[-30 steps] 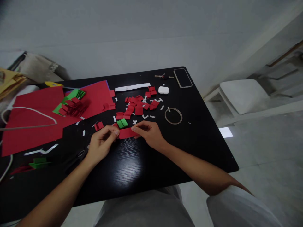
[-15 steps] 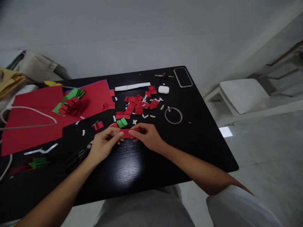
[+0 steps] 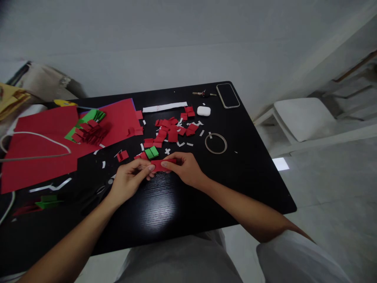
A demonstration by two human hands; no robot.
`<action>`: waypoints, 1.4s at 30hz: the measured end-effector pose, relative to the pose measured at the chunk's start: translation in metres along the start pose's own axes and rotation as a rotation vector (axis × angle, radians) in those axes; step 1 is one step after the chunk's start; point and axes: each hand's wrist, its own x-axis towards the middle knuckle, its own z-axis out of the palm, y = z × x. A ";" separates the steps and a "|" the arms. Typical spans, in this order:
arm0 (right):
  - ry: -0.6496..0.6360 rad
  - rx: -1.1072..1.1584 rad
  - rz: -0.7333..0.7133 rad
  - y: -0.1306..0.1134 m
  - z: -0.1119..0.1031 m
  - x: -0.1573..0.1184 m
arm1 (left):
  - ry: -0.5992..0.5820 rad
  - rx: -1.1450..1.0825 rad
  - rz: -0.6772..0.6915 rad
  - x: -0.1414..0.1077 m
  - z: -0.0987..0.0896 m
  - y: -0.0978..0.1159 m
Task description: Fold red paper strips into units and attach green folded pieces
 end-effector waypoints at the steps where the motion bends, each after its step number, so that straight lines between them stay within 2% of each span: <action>1: 0.001 0.000 -0.007 0.000 0.000 0.000 | 0.003 0.000 0.007 0.000 0.000 0.001; 13: -0.018 -0.056 -0.021 0.003 0.003 -0.002 | 0.033 0.010 0.060 0.002 -0.001 0.001; 16: -0.047 -0.005 0.035 0.002 0.003 -0.002 | 0.037 0.036 0.063 0.002 -0.005 0.000; 20: -0.145 0.169 0.163 -0.001 0.001 0.001 | 0.064 0.081 0.088 0.004 -0.008 0.000; 25: -0.219 0.298 0.258 -0.002 -0.002 0.003 | 0.105 0.171 0.238 0.006 -0.008 0.001; 27: -0.218 0.280 0.250 -0.002 -0.002 0.002 | 0.132 0.188 0.273 0.005 -0.006 0.001; 30: -0.175 0.227 0.185 -0.001 0.000 0.001 | 0.164 0.106 0.227 0.004 -0.003 0.002; 36: -0.160 0.174 0.081 0.001 0.001 0.000 | 0.075 -0.118 0.069 0.001 0.005 0.002; 42: -0.111 0.118 -0.021 0.008 0.002 0.000 | 0.089 -0.153 0.053 0.000 0.008 0.004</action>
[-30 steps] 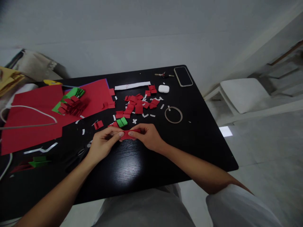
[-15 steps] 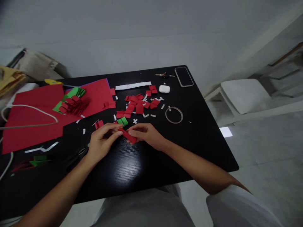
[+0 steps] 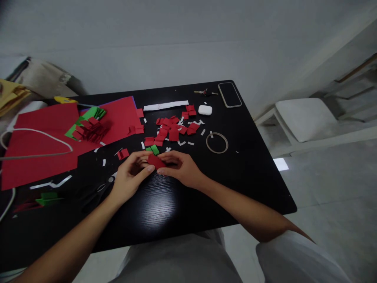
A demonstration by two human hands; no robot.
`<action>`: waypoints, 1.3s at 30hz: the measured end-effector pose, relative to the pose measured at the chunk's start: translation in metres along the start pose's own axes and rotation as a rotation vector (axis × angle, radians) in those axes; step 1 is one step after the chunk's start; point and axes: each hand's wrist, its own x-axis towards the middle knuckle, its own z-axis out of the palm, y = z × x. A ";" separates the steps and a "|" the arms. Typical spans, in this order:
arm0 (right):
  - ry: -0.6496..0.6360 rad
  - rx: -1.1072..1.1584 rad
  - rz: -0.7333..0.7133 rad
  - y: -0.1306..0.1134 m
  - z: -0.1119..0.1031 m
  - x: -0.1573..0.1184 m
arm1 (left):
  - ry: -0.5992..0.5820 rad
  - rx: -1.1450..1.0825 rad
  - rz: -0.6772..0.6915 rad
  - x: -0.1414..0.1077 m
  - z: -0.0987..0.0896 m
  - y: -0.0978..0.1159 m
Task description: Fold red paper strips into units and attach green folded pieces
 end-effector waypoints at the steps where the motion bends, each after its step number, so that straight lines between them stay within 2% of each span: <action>1: 0.008 -0.008 -0.009 0.001 0.000 0.000 | 0.010 0.009 0.003 0.000 0.000 0.000; 6: 0.035 -0.076 -0.022 0.001 0.002 -0.003 | 0.041 0.026 0.013 -0.001 0.001 0.000; 12: 0.085 -0.191 -0.106 -0.004 0.005 -0.008 | 0.060 0.049 0.028 -0.002 0.003 0.000; 19: 0.045 -0.128 -0.001 -0.003 0.004 -0.006 | 0.055 0.071 0.000 -0.001 0.002 0.000; 27: 0.071 -0.108 0.044 -0.008 0.004 -0.005 | 0.017 -0.044 -0.023 -0.001 0.004 -0.002; 32: 0.093 -0.090 0.040 -0.004 0.002 -0.001 | -0.065 -0.058 0.013 -0.003 0.004 -0.007; 36: 0.125 -0.038 0.049 -0.001 -0.001 0.003 | -0.185 0.029 0.011 -0.005 0.002 -0.011; 39: 0.131 -0.025 0.040 0.001 -0.003 0.006 | -0.232 0.143 0.028 -0.004 0.000 -0.014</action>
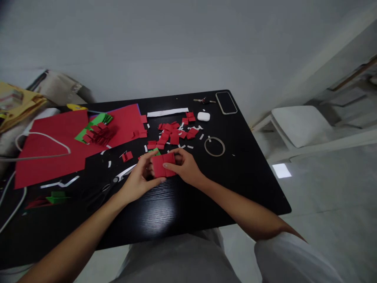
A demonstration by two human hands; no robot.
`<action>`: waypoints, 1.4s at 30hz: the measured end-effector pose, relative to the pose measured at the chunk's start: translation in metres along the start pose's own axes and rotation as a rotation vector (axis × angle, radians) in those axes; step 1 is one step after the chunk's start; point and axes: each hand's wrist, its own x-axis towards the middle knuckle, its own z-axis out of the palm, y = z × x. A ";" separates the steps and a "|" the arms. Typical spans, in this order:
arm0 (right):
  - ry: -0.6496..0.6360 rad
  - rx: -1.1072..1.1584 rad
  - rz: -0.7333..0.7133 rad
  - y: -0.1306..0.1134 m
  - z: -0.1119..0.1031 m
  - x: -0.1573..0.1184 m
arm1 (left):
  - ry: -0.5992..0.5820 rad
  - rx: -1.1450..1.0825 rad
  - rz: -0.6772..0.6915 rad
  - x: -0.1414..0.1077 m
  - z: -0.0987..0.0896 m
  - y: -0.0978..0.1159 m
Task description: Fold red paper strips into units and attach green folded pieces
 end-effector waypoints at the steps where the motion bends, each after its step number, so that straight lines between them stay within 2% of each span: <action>1: 0.000 0.000 -0.005 0.001 0.000 0.001 | -0.009 0.043 0.003 0.000 -0.001 -0.001; 7: -0.008 0.011 -0.009 0.003 0.000 0.003 | 0.034 0.312 0.111 0.003 -0.005 -0.004; 13: -0.016 0.004 -0.002 -0.004 0.000 0.001 | 0.033 0.475 0.174 0.005 -0.010 -0.001; 20: -0.074 0.151 0.090 -0.006 0.001 0.002 | 0.080 0.504 0.223 0.007 -0.014 0.002; 27: -0.092 0.113 0.039 -0.004 -0.001 0.002 | 0.076 0.491 0.227 0.007 -0.014 0.001; 32: -0.106 0.159 0.077 -0.003 -0.002 0.002 | 0.077 0.435 0.283 0.006 -0.015 0.001; 36: -0.157 0.281 0.121 -0.003 -0.001 0.001 | 0.054 0.375 0.236 0.005 -0.013 0.001; 39: -0.166 0.317 0.129 -0.002 -0.001 0.001 | 0.026 0.126 0.126 0.005 -0.009 0.001; 42: -0.153 0.297 0.127 -0.003 -0.001 0.001 | 0.060 -0.134 0.038 0.007 -0.004 0.001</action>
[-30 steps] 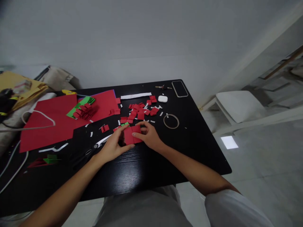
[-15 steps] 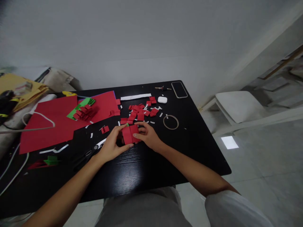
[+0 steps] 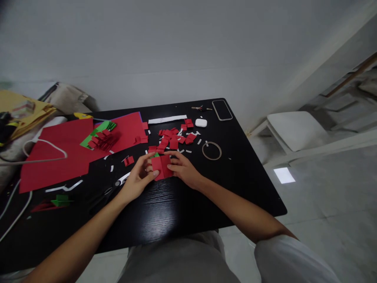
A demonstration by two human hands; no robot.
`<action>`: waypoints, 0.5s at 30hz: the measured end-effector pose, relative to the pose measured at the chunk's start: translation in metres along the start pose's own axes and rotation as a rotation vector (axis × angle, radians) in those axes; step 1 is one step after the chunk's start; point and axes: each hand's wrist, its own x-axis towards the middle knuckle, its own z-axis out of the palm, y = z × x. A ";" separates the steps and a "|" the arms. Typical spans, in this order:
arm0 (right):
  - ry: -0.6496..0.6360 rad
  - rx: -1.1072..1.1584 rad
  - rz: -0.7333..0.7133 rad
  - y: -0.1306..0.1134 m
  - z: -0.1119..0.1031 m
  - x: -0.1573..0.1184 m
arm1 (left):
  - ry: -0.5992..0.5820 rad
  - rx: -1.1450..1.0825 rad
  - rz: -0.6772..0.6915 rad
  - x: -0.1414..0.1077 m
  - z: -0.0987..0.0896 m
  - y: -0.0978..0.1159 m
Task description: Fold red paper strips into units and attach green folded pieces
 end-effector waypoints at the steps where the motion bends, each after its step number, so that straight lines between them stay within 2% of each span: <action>1: 0.010 -0.015 -0.005 0.000 0.000 0.000 | 0.030 -0.036 -0.011 0.001 0.001 -0.001; 5: 0.042 -0.081 -0.027 0.000 0.001 -0.002 | 0.107 -0.034 -0.025 0.001 0.004 -0.002; 10: 0.016 -0.125 -0.028 0.002 0.002 -0.003 | 0.078 0.171 -0.016 -0.003 0.005 -0.002; 15: -0.057 -0.151 -0.018 0.001 0.005 -0.005 | 0.073 0.169 -0.014 -0.003 0.006 -0.005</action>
